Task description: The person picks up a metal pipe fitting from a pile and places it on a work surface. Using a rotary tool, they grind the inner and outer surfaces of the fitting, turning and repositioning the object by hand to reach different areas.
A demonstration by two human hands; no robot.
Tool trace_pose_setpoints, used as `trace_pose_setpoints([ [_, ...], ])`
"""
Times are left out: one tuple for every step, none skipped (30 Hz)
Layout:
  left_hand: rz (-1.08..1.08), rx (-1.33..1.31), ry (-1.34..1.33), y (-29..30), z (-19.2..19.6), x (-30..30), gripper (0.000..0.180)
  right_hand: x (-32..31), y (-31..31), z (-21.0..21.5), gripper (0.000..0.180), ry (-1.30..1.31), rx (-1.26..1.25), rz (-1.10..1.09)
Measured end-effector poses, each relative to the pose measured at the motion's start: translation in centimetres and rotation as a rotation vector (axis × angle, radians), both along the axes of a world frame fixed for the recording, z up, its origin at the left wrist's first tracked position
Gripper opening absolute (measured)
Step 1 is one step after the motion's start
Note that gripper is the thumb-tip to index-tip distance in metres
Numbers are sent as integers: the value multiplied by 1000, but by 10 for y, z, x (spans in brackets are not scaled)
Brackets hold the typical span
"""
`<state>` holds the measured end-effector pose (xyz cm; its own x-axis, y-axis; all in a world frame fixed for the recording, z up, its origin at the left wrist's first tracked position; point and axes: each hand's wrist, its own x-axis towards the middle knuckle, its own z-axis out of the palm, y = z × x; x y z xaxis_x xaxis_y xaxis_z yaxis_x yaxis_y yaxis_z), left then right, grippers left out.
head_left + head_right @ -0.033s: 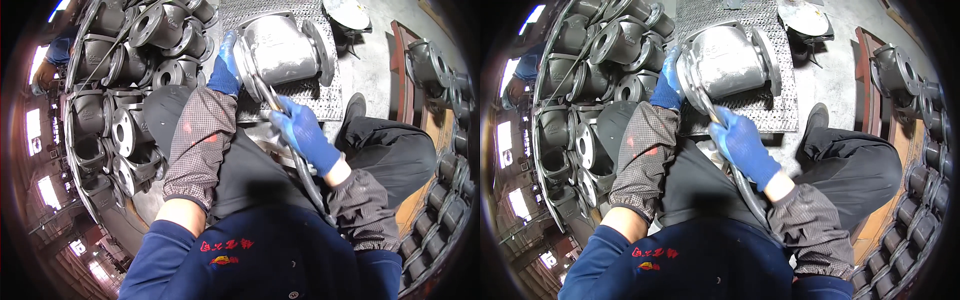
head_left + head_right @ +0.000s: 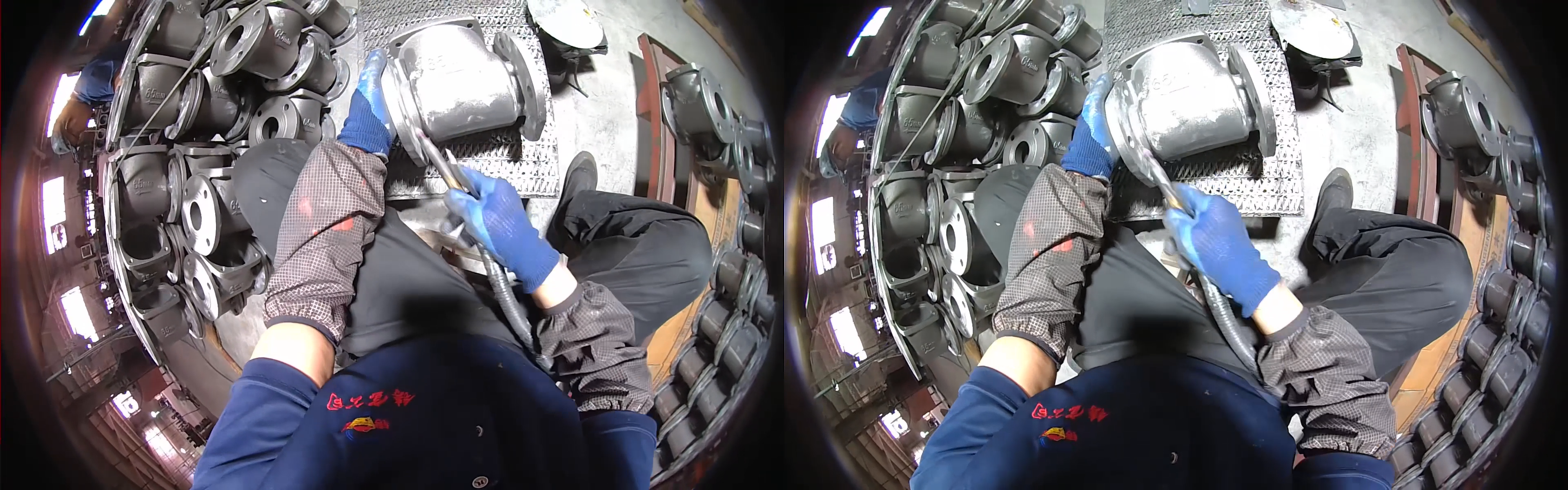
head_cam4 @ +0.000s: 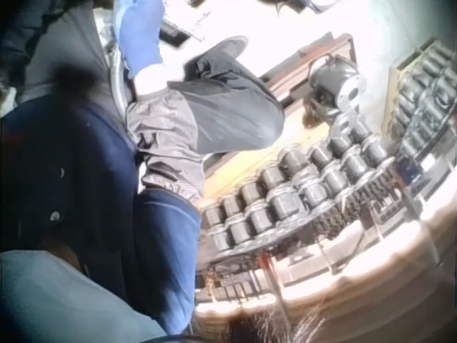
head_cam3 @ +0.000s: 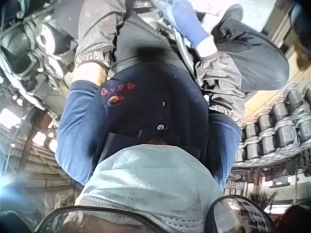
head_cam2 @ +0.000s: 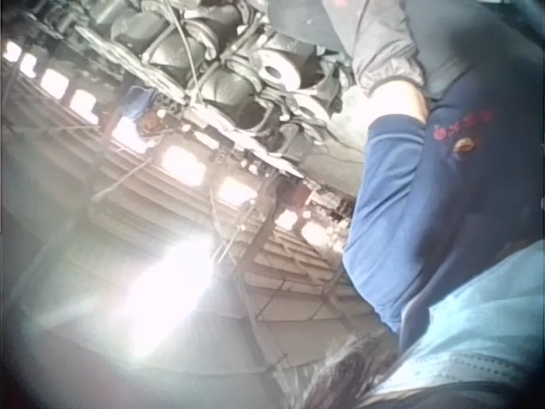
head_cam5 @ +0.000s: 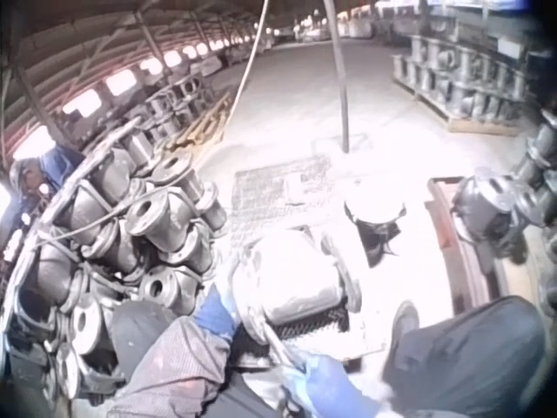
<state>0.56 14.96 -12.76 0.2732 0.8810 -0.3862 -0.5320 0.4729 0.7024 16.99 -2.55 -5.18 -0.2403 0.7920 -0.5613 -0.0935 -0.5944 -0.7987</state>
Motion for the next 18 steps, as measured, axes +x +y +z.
trace_pose_setpoints([
  [42,13,38,-5,12,8,53,4,-1,-7,47,-76,48,22],
  [39,14,35,-5,9,8,53,5,-1,-12,47,-151,96,45],
  [28,56,65,-6,3,6,53,6,-10,-12,49,-160,100,7],
  [19,104,91,-5,0,6,53,4,-11,-10,47,-180,159,-5],
  [38,144,68,-1,-2,7,54,1,-10,-6,44,-201,224,-18],
  [40,150,63,1,-5,6,54,-1,-8,0,40,-154,228,-72],
  [1,85,-18,-7,4,10,55,-2,-4,3,40,-164,224,-70],
  [-37,19,-98,-12,10,13,56,-3,3,5,40,-38,88,-92],
  [-63,10,-143,-7,-6,8,57,-2,10,7,40,87,-48,-116],
  [-53,14,-147,-9,1,7,57,-4,16,11,40,83,-45,-106],
  [-25,73,-78,-16,6,9,57,-5,18,12,40,117,-66,-115],
  [3,131,-8,-21,8,10,57,-5,23,15,40,151,-87,-124],
  [-37,87,-67,-20,7,9,55,-7,30,23,40,135,-84,-134],
  [-37,78,-79,-22,4,11,55,-13,30,8,39,172,-45,-226],
  [-11,99,-55,-24,1,14,54,-12,27,11,38,70,-12,-178],
  [25,121,-22,-25,5,13,53,-13,23,14,38,-23,23,-117],
  [5,125,26,-30,9,11,53,-10,16,13,45,-40,-28,-69],
  [10,121,18,-33,11,10,53,-4,8,19,46,-122,-1,-47],
])
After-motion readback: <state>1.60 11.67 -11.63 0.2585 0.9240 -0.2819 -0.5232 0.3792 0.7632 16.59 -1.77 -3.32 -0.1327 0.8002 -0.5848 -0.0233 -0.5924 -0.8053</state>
